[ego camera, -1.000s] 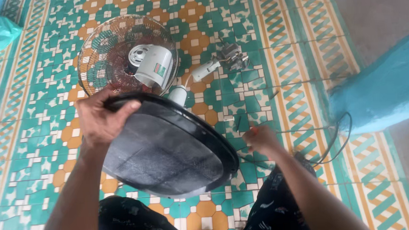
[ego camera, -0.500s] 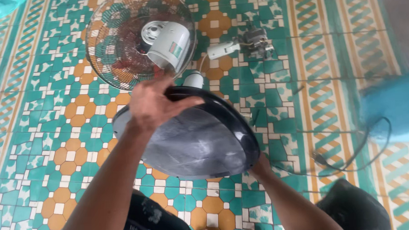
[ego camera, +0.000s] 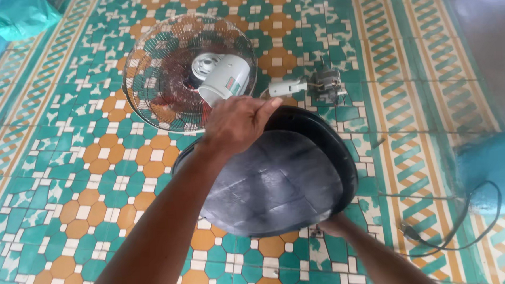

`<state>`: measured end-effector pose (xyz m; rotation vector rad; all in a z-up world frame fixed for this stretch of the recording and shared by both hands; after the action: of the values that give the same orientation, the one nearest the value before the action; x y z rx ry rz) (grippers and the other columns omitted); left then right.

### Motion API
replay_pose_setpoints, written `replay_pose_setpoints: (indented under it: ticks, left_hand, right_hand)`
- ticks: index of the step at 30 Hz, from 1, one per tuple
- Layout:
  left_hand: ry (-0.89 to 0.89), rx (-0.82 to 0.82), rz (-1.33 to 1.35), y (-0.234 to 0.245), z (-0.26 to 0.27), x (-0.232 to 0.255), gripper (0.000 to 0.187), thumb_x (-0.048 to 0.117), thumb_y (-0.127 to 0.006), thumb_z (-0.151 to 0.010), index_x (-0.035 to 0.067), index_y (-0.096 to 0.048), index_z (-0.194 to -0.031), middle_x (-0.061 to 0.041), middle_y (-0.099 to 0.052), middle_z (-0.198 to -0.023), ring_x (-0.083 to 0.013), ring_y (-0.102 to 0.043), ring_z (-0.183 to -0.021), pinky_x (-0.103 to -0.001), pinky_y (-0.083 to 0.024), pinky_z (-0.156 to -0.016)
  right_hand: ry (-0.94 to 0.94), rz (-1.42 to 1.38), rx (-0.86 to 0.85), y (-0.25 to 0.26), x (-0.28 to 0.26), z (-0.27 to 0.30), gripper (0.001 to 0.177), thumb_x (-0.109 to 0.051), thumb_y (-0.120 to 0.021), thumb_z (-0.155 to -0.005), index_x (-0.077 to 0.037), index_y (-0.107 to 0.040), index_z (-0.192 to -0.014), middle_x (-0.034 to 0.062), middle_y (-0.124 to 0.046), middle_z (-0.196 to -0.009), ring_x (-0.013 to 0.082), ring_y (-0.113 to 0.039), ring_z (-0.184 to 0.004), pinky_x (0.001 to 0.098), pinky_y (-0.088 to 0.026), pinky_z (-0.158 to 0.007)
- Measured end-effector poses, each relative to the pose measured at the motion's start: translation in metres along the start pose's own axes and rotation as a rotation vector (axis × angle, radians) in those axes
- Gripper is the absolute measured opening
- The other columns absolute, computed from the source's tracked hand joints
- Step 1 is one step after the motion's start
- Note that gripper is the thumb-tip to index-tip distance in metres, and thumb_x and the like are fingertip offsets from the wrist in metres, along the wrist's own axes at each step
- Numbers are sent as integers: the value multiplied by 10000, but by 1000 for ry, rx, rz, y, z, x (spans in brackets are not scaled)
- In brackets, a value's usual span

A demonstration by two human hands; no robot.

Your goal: The person disassembles a white pedestal fan, removes the rear cover, and uses a screwdriver to adjust internal wiring and components. They then reassemble the fan by replacing the rear cover and securing it.

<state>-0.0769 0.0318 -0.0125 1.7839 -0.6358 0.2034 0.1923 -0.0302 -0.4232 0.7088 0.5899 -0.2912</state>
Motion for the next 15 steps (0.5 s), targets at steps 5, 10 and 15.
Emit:
replay_pose_setpoints:
  ticks: [5,10,15]
  left_hand:
    - [108,-50,-34,9,-30,4,762,638,-356,-1042,40,-731,-756,-211,-706,-798,-466,-665,-830,-588,-486,-906]
    - [184,-87,-66,8,-30,17,811,705,-304,-996,68,-764,-795,-234,-724,-889,-492,-661,-922,-594,-499,-880]
    - [148,-91,-4,-16,-2,31,736,688,-326,-978,123,-791,-900,-207,-739,-917,-456,-683,-916,-578,-517,-839]
  right_hand:
    - [-300,-126,-198,90,41,-14,338,-278,-684,-947,-101,-644,-1233,117,-756,-1138,238,-759,-993,396,-642,-842]
    - [-129,227,342,203,17,36,146,-132,-731,-836,-38,-803,-920,121,-797,-789,204,-752,-714,359,-589,-649]
    - [149,-519,749,219,-45,150,176,-146,-765,-931,29,-759,-945,64,-598,-680,109,-508,-580,299,-385,-504]
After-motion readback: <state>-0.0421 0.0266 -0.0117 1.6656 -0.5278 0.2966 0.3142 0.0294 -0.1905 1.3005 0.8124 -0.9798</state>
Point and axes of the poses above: each hand's wrist, its own z-axis away from the middle knuckle, its own y-axis out of the back of the hand, x = y × z, the point moved 5 cm from there along -z, towards the middle knuckle
